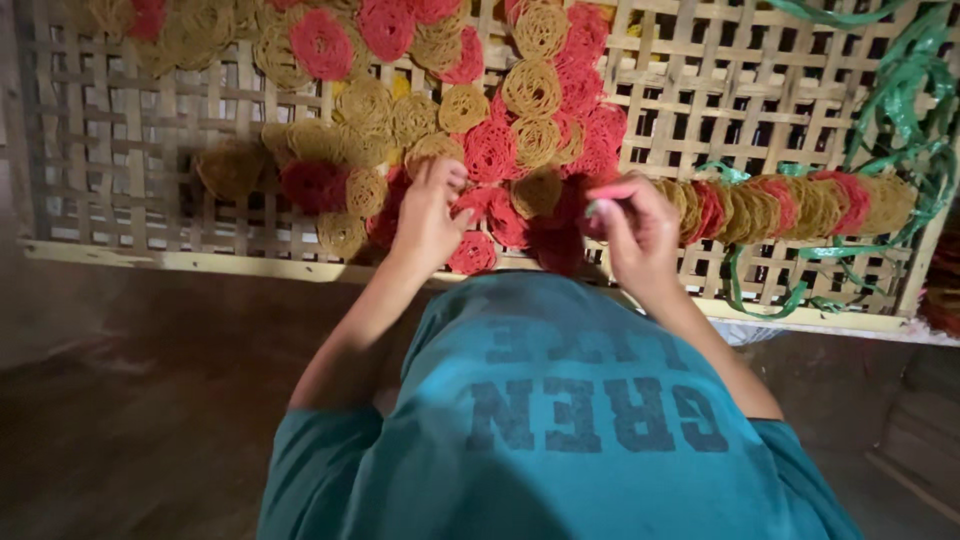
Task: The person ties individual red and brown decorative rosettes onto a green ribbon using a small green tool, then gathers the completed rosettes into a bundle. The rosettes are arranged on a wooden lattice tray.
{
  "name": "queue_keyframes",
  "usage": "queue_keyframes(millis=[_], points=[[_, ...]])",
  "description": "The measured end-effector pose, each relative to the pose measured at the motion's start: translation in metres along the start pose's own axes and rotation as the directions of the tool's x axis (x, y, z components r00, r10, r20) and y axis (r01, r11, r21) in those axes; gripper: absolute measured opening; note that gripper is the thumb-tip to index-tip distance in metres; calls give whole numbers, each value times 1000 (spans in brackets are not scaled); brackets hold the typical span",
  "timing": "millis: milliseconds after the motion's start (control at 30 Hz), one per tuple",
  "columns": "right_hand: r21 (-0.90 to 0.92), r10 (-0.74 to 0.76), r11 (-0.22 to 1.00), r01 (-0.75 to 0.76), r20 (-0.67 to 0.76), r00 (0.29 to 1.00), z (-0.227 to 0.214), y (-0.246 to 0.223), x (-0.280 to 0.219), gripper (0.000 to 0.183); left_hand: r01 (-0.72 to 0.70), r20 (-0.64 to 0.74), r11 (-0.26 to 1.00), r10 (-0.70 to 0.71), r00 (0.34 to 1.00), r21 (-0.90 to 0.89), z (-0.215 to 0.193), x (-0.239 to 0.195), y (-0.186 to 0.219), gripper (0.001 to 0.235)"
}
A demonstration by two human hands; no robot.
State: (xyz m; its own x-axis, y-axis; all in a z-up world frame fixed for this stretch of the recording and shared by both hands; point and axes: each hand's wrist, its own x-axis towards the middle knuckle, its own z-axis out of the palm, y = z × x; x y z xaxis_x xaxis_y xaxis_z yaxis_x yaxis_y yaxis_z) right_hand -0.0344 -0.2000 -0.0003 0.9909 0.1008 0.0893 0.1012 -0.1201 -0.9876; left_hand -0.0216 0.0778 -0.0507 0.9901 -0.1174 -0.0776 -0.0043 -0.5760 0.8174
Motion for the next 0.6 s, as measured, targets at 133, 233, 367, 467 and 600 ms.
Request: queue_keyframes(millis=[133, 233, 367, 467, 600], points=[[-241, -139, 961, 134, -2, 990, 15, -10, 6, 14, -43, -8, 936, 43, 999, -350, 10, 19, -6, 27], [-371, -250, 901, 225, -19, 968, 24, -14, 8, 14, 88, 68, 704, -57, 996, -705, 28, 24, 5, 30], [-468, -339, 842, 268, -72, 938, 25, -15, 11, 15, 119, 67, 678, -103, 992, -725, 45, 21, 26, 27], [-490, -338, 835, 249, -101, 936, 22, -11, 12, 14, 3, 18, 781, 10, 1000, -625, 41, 17, 37, 26], [-506, -375, 818, 274, -107, 921, 19, -6, 13, 15, -26, -1, 820, 31, 1000, -572, 33, 15, 52, 26]])
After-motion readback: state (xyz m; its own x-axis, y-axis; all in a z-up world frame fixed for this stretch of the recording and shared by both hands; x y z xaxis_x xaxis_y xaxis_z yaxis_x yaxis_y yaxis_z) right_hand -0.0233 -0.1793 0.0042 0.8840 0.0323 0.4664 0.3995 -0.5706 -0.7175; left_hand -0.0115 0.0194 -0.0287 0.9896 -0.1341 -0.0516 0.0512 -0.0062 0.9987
